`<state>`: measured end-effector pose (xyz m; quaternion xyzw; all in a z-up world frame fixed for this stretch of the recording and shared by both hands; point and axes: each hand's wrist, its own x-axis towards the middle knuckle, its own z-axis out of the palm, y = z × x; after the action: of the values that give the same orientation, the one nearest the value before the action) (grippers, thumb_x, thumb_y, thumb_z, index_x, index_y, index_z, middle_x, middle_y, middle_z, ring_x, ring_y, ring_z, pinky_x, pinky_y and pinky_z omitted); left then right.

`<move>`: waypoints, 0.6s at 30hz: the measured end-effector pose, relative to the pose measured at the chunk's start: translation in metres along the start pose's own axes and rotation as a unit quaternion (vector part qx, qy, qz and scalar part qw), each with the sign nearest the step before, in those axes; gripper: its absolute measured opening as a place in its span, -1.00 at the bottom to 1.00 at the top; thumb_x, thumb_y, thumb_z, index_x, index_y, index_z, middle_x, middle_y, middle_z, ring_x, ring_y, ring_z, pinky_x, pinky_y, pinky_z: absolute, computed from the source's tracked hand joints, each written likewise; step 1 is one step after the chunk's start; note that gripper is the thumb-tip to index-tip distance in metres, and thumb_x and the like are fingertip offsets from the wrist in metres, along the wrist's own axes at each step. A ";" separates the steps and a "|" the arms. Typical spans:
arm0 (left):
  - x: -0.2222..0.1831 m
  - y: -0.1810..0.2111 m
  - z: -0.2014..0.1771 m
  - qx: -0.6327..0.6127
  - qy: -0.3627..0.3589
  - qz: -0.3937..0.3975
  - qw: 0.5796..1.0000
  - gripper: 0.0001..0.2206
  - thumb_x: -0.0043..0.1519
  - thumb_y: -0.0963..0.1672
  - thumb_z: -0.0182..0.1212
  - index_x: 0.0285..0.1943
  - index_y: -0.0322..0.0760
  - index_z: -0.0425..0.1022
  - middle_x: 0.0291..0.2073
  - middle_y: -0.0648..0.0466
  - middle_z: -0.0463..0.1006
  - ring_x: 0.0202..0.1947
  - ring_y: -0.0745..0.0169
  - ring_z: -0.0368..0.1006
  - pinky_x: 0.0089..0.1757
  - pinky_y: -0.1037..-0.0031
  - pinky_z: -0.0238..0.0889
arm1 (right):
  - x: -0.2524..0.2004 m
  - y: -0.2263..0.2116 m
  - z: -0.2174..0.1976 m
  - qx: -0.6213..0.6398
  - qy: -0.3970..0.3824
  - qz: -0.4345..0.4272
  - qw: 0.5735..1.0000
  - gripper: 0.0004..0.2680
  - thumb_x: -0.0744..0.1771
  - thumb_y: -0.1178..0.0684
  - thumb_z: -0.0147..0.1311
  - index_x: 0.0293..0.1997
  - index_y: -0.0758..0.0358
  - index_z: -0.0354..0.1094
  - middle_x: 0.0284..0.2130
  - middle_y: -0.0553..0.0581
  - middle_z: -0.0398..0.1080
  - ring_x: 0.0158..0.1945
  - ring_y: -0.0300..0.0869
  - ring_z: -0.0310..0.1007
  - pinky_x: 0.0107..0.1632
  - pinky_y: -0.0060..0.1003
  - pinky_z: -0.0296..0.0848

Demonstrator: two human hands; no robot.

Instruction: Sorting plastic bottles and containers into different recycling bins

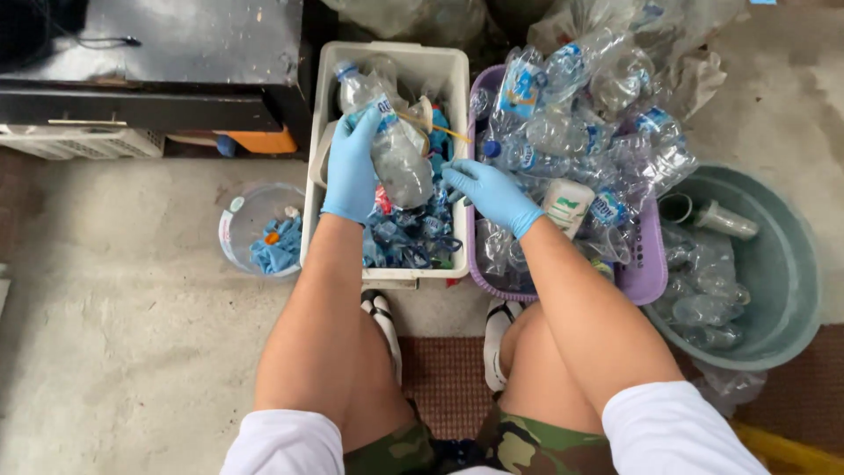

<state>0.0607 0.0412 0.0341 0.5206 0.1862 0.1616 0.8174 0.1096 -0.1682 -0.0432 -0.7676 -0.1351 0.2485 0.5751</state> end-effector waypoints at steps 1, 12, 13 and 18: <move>0.003 0.000 -0.005 -0.001 0.000 -0.009 1.000 -0.67 0.20 -0.04 0.39 0.07 -0.23 0.49 -0.18 0.12 0.56 -0.09 0.32 0.48 0.02 0.33 0.43 | 0.006 0.009 0.001 -0.060 -0.027 0.016 0.998 -0.66 0.38 -0.19 0.09 0.19 0.19 0.38 -0.12 0.13 0.55 -0.19 -0.22 0.58 -0.13 -0.33 0.53; 0.005 -0.003 -0.010 -0.008 -0.036 -0.023 0.999 -0.59 0.13 -0.01 0.32 0.10 -0.25 0.46 -0.02 0.04 0.60 0.05 0.21 0.51 0.08 0.42 0.39 | 0.024 0.092 0.077 -0.478 -0.226 0.037 0.848 -0.79 0.25 -0.08 -0.01 -0.32 0.26 0.37 -0.34 0.29 0.47 -0.25 0.14 0.43 -0.18 -0.01 0.37; 0.004 -0.003 -0.009 -0.006 -0.039 -0.024 0.999 -0.56 0.12 0.00 0.32 0.13 -0.25 0.46 0.01 0.03 0.60 0.08 0.17 0.51 0.10 0.39 0.39 | 0.021 0.094 0.084 -0.528 -0.210 0.071 0.820 -0.67 0.25 -0.25 0.00 -0.15 0.20 0.41 -0.18 0.23 0.48 -0.09 0.12 0.46 -0.11 0.03 0.43; 0.006 -0.005 -0.011 -0.005 -0.038 -0.020 0.999 -0.62 0.15 -0.03 0.30 0.09 -0.24 0.45 -0.10 0.05 0.60 -0.02 0.22 0.52 0.01 0.40 0.43 | 0.013 0.096 0.110 -0.585 -0.138 0.084 0.795 -0.60 0.24 -0.34 0.05 -0.05 0.14 0.46 -0.10 0.17 0.44 -0.06 0.14 0.52 -0.15 0.10 0.48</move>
<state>0.0612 0.0510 0.0241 0.5181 0.1647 0.1262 0.8298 0.0542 -0.1010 -0.1610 -0.9237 -0.2674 0.2725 -0.0309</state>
